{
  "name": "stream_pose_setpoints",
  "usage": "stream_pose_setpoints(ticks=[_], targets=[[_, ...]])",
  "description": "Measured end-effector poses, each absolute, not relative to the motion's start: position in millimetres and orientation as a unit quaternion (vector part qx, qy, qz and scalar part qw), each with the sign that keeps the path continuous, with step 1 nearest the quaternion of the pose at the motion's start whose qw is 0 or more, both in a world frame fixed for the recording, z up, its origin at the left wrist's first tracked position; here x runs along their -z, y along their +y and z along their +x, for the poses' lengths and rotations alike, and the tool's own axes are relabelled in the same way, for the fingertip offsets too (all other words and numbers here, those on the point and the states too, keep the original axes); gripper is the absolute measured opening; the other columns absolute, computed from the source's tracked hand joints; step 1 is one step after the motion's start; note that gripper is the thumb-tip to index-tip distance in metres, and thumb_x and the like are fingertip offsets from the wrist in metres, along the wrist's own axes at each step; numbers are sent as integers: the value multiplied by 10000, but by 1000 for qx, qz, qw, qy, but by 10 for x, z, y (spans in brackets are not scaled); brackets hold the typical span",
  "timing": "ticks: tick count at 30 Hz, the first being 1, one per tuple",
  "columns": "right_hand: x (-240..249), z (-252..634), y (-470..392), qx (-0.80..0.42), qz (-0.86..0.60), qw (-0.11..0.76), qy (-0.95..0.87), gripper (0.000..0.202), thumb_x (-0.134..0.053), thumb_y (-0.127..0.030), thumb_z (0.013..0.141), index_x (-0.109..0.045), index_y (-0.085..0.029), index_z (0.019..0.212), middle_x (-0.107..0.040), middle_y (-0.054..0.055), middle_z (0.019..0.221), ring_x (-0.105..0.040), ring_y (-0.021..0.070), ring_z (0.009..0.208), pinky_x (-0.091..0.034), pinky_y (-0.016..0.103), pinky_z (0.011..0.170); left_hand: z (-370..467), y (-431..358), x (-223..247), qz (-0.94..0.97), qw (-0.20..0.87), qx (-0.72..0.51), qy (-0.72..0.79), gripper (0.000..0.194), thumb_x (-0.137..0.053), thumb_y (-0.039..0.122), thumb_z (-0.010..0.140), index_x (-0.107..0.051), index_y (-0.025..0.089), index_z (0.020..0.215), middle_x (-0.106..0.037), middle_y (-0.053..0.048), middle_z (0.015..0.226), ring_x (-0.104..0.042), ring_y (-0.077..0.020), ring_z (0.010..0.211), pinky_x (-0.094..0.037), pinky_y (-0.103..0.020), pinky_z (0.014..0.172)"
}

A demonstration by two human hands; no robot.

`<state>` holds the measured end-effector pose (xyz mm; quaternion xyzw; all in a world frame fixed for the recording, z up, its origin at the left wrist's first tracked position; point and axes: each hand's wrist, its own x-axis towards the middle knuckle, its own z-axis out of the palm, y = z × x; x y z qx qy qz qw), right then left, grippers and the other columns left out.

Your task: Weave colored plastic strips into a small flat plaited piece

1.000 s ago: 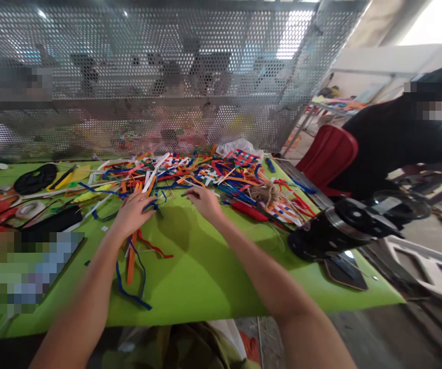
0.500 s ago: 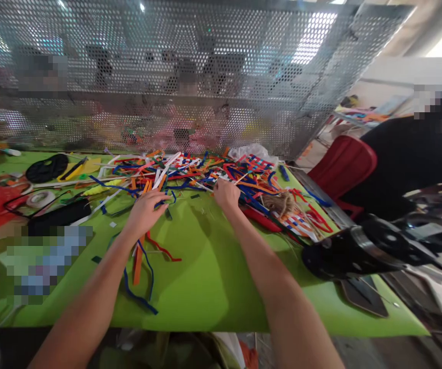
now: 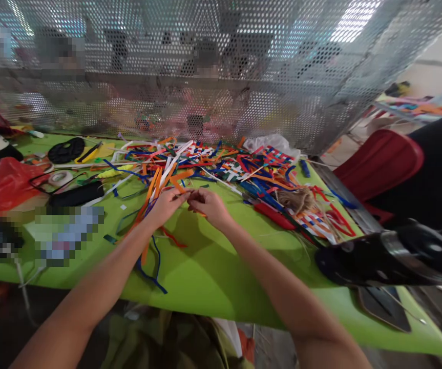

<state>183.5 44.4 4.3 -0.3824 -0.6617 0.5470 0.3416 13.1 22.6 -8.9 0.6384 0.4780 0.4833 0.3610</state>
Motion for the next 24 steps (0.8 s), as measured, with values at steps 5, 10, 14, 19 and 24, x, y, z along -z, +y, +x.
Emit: stream_pose_setpoints(ticks=[5,10,14,19,24], targets=[[-21,1753,393,-606,-363,325,-630,288,-793,-265,584,-603,-195,789,-610,-51,668,-558,108,589,-442,257,585,102,218,54,583,342,-521,522,306,-607,402,910,-720,183,729,-667,-4,715,-625,-164,754,-488,-261,749],[32,1758,392,-639,-365,297,-609,322,-815,-406,648,-598,-186,738,-639,-22,612,-525,101,519,-423,268,559,65,252,93,529,385,-568,500,325,-607,455,903,-739,184,784,-710,-25,793,-649,-166,794,-505,-270,782],[19,1760,380,-646,-357,275,-616,378,-848,-463,637,-612,-186,736,-668,-7,640,-576,117,582,-456,276,620,39,281,127,492,399,-589,502,389,-611,546,880,-735,182,819,-691,-25,755,-649,-163,742,-527,-279,733],[-52,1783,371,-643,-346,245,-638,371,-834,-489,668,-648,-184,766,-724,25,767,-656,150,731,-491,312,766,11,285,76,447,405,-618,505,343,-600,486,905,-727,179,822,-684,-24,745,-643,-150,685,-539,-281,697],[-86,1803,376,-653,-341,247,-629,377,-851,-482,648,-674,-181,788,-736,23,777,-673,158,749,-499,324,798,-2,282,3,405,424,-633,505,258,-602,382,903,-715,165,819,-664,-15,709,-633,-138,650,-536,-256,645]])
